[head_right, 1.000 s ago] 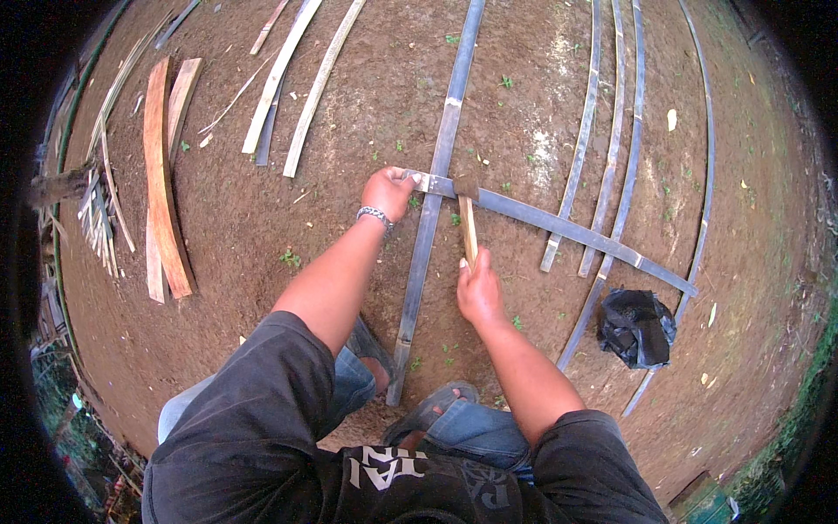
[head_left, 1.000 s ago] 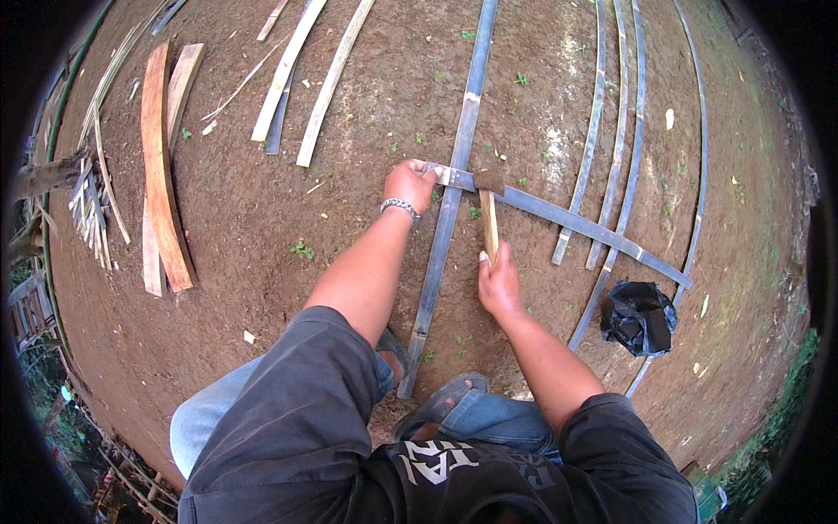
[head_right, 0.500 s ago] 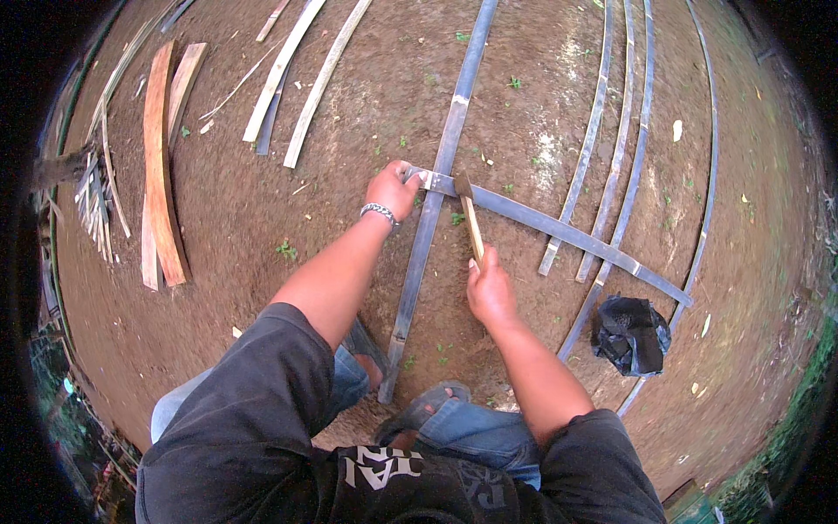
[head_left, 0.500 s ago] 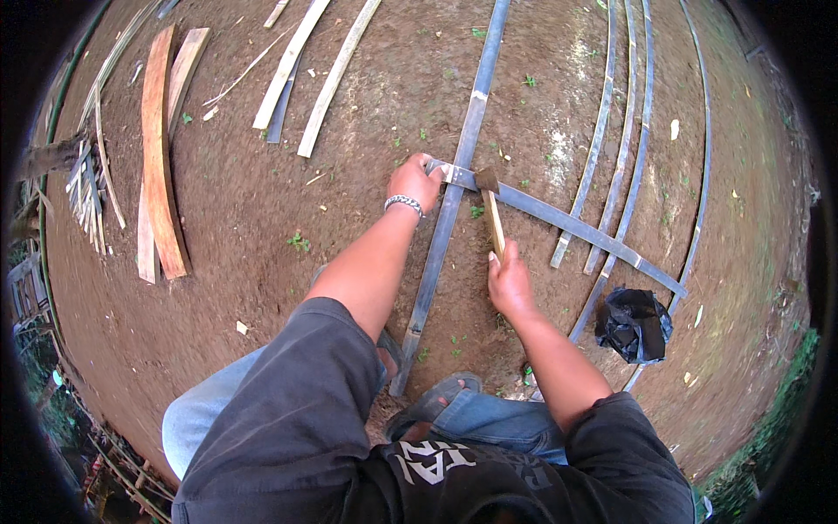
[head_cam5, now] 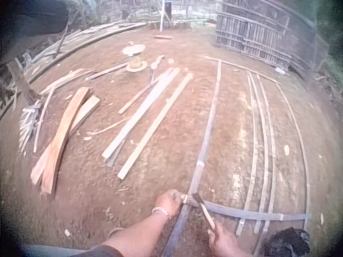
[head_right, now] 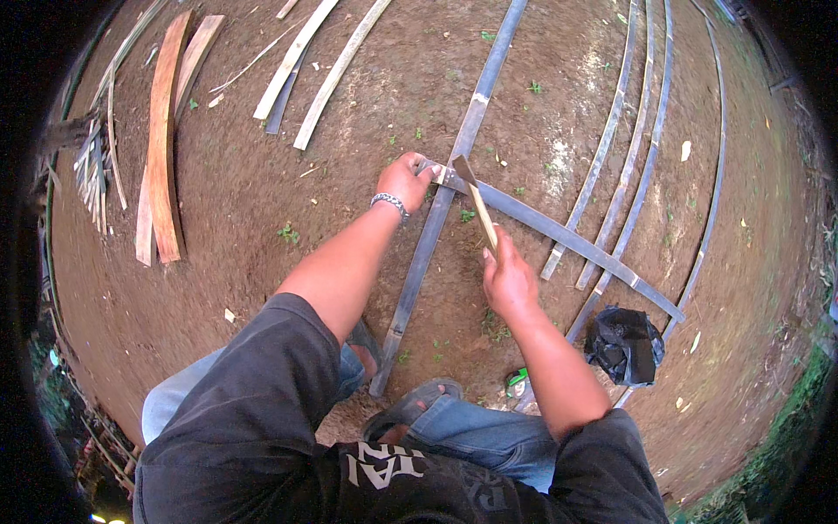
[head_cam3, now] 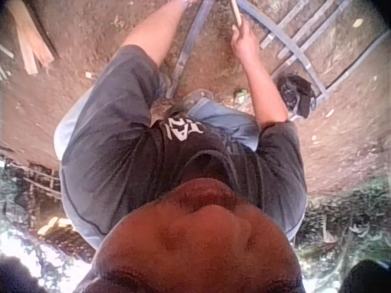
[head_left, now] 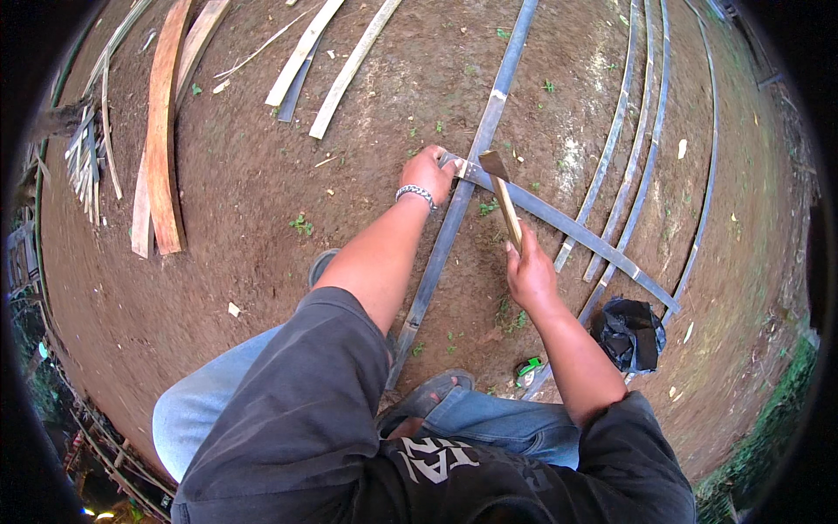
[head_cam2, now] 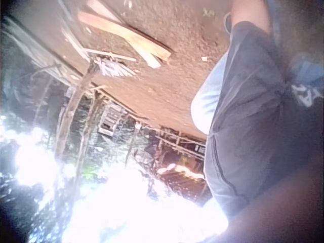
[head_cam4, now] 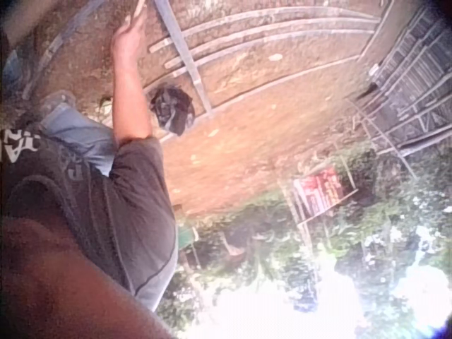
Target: The person measures and marks metal bars laid out on the ground using a tape measure and a small wooden block. They then use a hammer to drive nails into the bars at the marked locations to assemble a rectangular frame structure.
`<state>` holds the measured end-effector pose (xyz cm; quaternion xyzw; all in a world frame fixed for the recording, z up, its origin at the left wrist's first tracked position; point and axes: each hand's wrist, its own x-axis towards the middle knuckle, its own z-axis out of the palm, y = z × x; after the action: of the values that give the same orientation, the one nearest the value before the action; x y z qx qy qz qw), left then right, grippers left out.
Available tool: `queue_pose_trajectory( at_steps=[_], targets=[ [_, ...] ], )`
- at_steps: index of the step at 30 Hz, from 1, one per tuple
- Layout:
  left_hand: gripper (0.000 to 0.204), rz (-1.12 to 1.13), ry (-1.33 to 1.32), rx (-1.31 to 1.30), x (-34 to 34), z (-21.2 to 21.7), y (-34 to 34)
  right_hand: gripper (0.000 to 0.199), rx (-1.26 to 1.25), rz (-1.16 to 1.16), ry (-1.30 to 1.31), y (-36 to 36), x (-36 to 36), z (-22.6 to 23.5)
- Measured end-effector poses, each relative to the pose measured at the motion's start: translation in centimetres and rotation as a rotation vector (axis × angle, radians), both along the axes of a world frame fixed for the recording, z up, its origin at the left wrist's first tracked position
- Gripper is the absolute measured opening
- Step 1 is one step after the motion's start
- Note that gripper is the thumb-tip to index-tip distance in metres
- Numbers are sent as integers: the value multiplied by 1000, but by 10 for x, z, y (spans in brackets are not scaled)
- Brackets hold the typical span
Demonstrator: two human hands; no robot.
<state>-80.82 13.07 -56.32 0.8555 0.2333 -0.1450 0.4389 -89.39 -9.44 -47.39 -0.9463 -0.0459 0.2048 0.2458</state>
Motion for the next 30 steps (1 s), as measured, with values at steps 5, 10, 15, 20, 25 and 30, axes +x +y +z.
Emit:
queue_pose_trajectory(
  at_steps=[5,10,15,20,25,30],
  targets=[
    [39,-8,9,-33,-1,-8,2,45,-20,-31,32,4,-5,0],
    [38,0,-36,-10,-1,-13,4,45,10,-18,-5,2,-12,-6],
    [37,-14,8,-55,1,-8,6,46,-6,-32,73,3,-8,-1],
    [36,-24,-3,13,-1,-1,4,46,-14,22,-80,12,-2,7],
    [35,-35,-30,51,0,-4,3,48,39,141,-173,10,7,9],
    [38,-35,7,54,0,5,5,50,-95,66,89,3,15,5]
  ],
)
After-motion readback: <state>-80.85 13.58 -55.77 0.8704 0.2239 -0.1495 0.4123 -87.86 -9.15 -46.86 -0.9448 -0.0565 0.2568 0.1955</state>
